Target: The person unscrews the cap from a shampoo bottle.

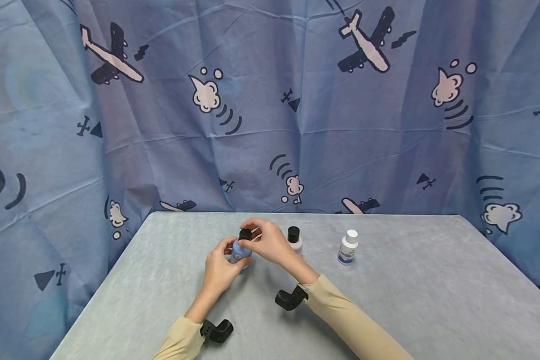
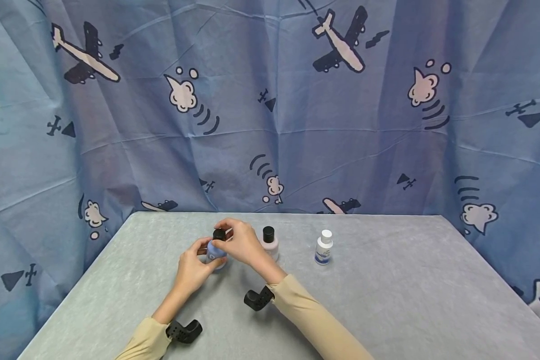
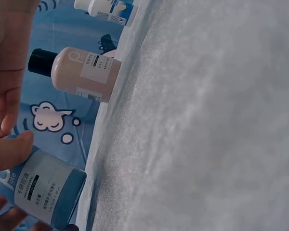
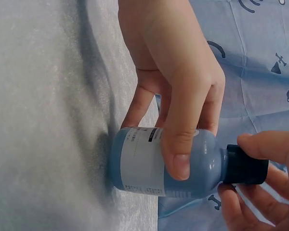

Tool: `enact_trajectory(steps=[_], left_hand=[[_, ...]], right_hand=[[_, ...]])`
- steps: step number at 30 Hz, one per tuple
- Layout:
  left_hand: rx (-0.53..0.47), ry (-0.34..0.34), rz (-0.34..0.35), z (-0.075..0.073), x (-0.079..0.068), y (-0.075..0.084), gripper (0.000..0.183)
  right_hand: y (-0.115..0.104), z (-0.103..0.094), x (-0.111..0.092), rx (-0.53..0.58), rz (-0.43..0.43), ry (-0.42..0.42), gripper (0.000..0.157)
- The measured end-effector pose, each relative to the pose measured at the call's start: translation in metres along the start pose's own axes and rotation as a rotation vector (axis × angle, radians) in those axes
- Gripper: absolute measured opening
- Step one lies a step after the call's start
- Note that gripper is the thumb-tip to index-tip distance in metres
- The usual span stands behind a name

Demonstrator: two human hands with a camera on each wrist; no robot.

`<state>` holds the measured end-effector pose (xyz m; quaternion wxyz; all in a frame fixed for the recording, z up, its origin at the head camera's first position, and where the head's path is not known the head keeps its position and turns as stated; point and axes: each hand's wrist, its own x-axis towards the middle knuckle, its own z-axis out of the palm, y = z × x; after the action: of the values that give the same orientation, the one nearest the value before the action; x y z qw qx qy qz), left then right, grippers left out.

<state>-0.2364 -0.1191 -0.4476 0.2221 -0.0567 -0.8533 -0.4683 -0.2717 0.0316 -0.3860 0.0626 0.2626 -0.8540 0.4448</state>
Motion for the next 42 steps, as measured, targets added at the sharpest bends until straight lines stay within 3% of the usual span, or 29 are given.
enact_trajectory(steps=[9,12,17,21,27,33,42], left_hand=[[0.002,0.006,0.082,-0.0019,0.0018,-0.0028,0.054],[0.007,0.010,0.080,-0.0027,0.0029,-0.0027,0.054],[0.001,0.004,0.023,-0.0053,0.0047,-0.0002,0.053],[0.015,0.009,0.006,-0.0059,0.0068,0.0008,0.053],[0.034,0.018,0.005,-0.0074,0.0074,0.0017,0.054],[0.035,0.014,-0.001,-0.0080,0.0075,0.0013,0.054],[-0.024,-0.018,-0.032,-0.0072,0.0050,0.0015,0.053]], right_hand=[[0.0013,-0.0012,0.0015,0.038,-0.129,-0.072,0.033],[0.0017,-0.0010,0.0022,0.040,-0.156,-0.089,0.033],[0.0000,0.0001,0.0048,0.054,-0.104,-0.084,0.036],[-0.0012,0.0014,0.0068,0.045,-0.022,-0.010,0.039],[-0.0006,0.0023,0.0068,-0.011,0.024,0.062,0.040],[-0.0010,0.0026,0.0066,-0.053,0.028,0.055,0.037],[-0.0043,0.0018,0.0031,-0.022,-0.033,-0.020,0.037]])
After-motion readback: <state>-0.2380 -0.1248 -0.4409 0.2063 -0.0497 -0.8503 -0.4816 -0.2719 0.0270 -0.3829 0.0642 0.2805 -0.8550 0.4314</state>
